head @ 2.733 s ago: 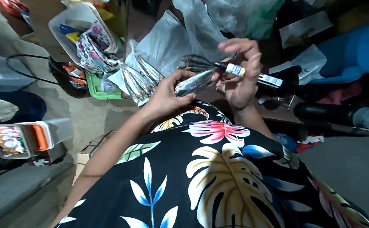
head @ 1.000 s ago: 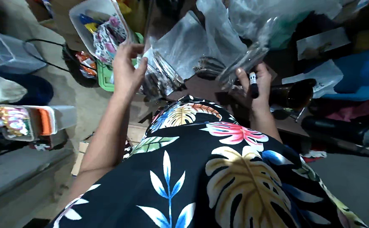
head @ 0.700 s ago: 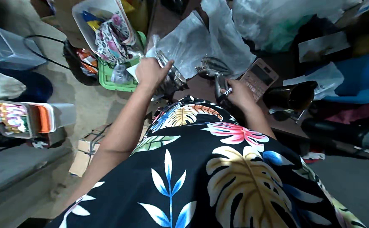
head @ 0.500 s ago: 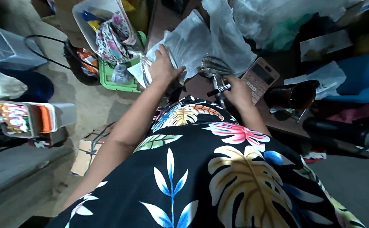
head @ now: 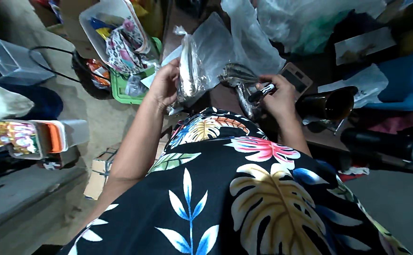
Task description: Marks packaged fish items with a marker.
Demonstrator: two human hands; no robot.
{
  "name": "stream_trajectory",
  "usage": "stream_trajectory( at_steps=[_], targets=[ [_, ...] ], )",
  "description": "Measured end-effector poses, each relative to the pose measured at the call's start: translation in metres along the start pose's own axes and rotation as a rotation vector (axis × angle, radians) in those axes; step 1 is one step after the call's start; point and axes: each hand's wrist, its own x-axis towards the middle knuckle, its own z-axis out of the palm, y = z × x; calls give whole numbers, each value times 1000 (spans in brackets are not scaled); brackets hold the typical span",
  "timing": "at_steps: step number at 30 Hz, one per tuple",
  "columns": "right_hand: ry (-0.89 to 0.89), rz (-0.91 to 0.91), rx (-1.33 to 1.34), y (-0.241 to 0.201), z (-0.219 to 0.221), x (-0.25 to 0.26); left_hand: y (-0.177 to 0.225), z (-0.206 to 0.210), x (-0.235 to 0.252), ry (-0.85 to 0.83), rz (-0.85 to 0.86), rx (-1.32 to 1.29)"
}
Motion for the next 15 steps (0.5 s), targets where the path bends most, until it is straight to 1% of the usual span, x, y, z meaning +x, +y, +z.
stream_trajectory(
  at_steps=[2, 4, 7, 10, 12, 15],
  targets=[
    [2, -37, 26, -3, 0, 2, 0, 0, -4, -60, 7, -197],
    [6, -62, 44, -6, 1, 3, -1, 3, -7, -87, 22, -259],
    [-12, -72, 71, -10, 2, 4, 1, 11, -13, -131, 58, -194],
    [-14, -103, 140, -12, 2, 4, 5, 21, -22, -135, 36, -117],
    [-9, -156, 306, -19, 1, 3, 10, 28, -28, -148, -19, -84],
    [20, -343, 672, -44, -2, -3, 14, 40, -35, -227, -100, 7]
  ],
)
